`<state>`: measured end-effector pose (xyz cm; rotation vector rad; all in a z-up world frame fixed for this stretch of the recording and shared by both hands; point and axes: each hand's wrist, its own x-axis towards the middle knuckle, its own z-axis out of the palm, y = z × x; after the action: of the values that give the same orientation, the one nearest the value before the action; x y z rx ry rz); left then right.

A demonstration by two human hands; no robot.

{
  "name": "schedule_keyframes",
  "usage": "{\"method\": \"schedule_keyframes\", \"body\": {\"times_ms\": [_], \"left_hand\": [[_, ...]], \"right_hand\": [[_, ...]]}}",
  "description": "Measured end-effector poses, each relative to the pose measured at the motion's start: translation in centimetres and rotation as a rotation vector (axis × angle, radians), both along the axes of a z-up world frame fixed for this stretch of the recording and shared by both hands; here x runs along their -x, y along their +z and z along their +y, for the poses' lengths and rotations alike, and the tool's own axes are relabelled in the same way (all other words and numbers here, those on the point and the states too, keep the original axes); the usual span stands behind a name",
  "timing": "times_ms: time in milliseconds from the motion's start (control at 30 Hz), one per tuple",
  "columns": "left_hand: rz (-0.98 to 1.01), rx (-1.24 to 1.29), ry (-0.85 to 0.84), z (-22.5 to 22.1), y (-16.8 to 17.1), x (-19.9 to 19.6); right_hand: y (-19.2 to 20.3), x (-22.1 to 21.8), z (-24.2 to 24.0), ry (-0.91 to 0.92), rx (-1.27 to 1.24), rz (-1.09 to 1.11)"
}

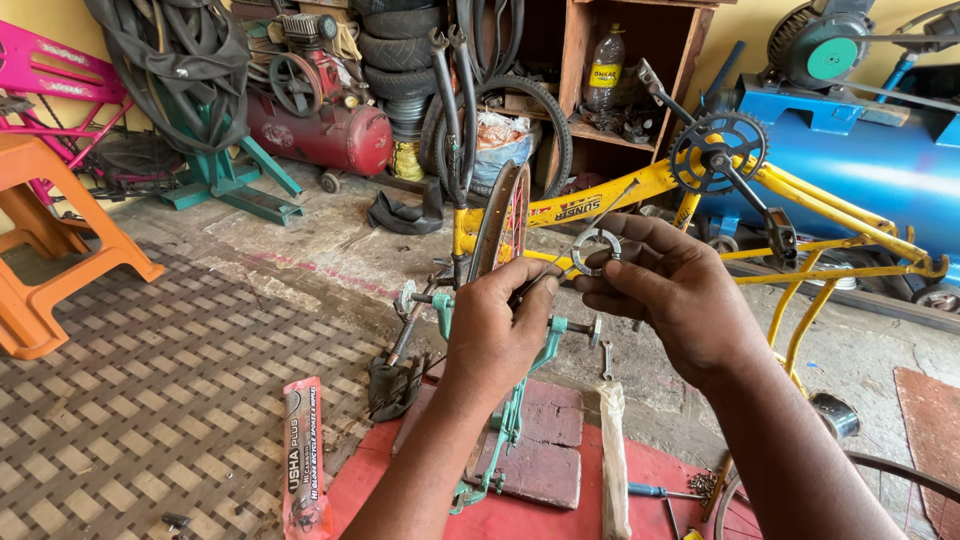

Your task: The person repairs a bicycle wheel by using a pair of pliers to adjust and cut spokes, and a screwdriver to tighten components on the wheel hub. The person handles the wheel while it is mounted on a stand, rotating it and working on different spokes and the center axle area.

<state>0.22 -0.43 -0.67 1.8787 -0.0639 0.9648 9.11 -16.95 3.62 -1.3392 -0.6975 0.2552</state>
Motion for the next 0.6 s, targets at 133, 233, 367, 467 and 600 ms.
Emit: {"method": "schedule_keyframes", "body": {"times_ms": [133,233,367,467,600], "left_hand": [[-0.092,-0.006,-0.014,-0.1,-0.1,-0.2],[-0.03,0.042,-0.013,-0.1,0.0,-0.2],[-0.043,0.048,-0.022,0.0,0.0,-0.2],[-0.049,0.027,-0.002,-0.1,-0.1,-0.3],[-0.077,0.01,0.01,0.0,-0.1,-0.2]], "right_hand": [[-0.6,-0.5,0.1,0.01,-0.028,0.073],[-0.9,-0.9,0.0,0.054,-0.022,0.037],[-1.1,-0.9,0.3,0.024,-0.051,0.025],[-1.2,-0.7,0.4,0.03,-0.049,0.007],[-1.0,-0.7,0.2,0.067,-0.068,0.04]]}}
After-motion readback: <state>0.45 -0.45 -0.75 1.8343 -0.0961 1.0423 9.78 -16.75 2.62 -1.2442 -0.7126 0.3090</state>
